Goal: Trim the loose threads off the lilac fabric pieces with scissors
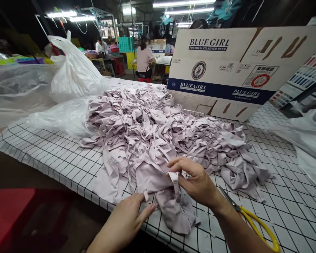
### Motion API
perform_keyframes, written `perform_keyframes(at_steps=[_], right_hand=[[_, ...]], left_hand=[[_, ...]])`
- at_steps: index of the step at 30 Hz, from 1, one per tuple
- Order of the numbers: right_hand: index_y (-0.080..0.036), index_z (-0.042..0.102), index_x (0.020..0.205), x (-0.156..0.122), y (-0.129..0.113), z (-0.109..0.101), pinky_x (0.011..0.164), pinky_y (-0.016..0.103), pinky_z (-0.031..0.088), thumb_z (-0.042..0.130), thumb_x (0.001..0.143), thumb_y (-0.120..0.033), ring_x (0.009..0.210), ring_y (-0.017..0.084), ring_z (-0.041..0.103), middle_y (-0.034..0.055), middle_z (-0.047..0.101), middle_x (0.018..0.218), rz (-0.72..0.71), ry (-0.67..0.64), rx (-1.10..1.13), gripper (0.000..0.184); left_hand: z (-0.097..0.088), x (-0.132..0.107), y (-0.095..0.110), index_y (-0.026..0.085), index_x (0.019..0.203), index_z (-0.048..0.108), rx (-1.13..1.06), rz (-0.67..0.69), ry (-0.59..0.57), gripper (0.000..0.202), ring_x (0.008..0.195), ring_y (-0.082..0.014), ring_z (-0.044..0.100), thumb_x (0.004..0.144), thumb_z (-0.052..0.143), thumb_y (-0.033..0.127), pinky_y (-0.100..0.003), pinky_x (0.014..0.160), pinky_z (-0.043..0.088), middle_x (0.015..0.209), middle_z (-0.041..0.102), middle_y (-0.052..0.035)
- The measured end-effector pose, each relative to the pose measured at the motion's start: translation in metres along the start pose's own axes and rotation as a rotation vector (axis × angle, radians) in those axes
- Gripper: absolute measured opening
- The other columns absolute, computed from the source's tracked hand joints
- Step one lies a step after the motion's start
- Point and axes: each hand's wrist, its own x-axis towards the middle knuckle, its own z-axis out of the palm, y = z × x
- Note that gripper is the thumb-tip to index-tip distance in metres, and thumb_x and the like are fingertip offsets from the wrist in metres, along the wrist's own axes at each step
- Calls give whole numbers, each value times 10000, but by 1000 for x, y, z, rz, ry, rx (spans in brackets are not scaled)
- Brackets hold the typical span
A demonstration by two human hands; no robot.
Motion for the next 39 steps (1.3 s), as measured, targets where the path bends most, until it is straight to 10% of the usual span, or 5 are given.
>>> perform_keyframes(at_steps=[8,19,26,34,39], right_hand=[[-198,584,829,-2,-6,18,621,241,473,489,768,-27,757,141,614,38,660,853,51,-3,-8,204],[-204,553,804,3,-3,-3,529,205,364,632,640,-75,566,86,448,-55,538,685,109,-371,-41,222],[-198,604,843,17,-8,-16,615,227,464,547,821,-73,691,116,540,-5,562,778,100,-266,166,139],[-203,581,1014,-14,0,16,733,312,536,534,873,-32,825,191,639,69,662,885,-206,164,-330,226],[-206,606,1034,-34,-1,22,736,315,554,470,924,-109,844,197,662,76,682,909,-110,1,-299,199]], left_hand=[[11,7,33,170,1104,619,-386,183,6,387,562,-95,423,867,623,475,-205,532,366,755,567,2],[20,13,31,115,875,643,-1371,-183,-672,251,318,1,246,823,736,342,-113,289,257,574,619,12],[16,7,33,121,866,715,-1274,-71,-496,310,319,-6,316,809,732,425,-142,299,305,587,602,9],[15,21,37,153,717,743,-690,278,282,439,486,-49,441,841,625,557,-212,399,352,993,621,-106],[14,31,33,136,704,691,-787,275,-52,446,361,-30,411,859,605,545,-197,322,282,888,682,-106]])
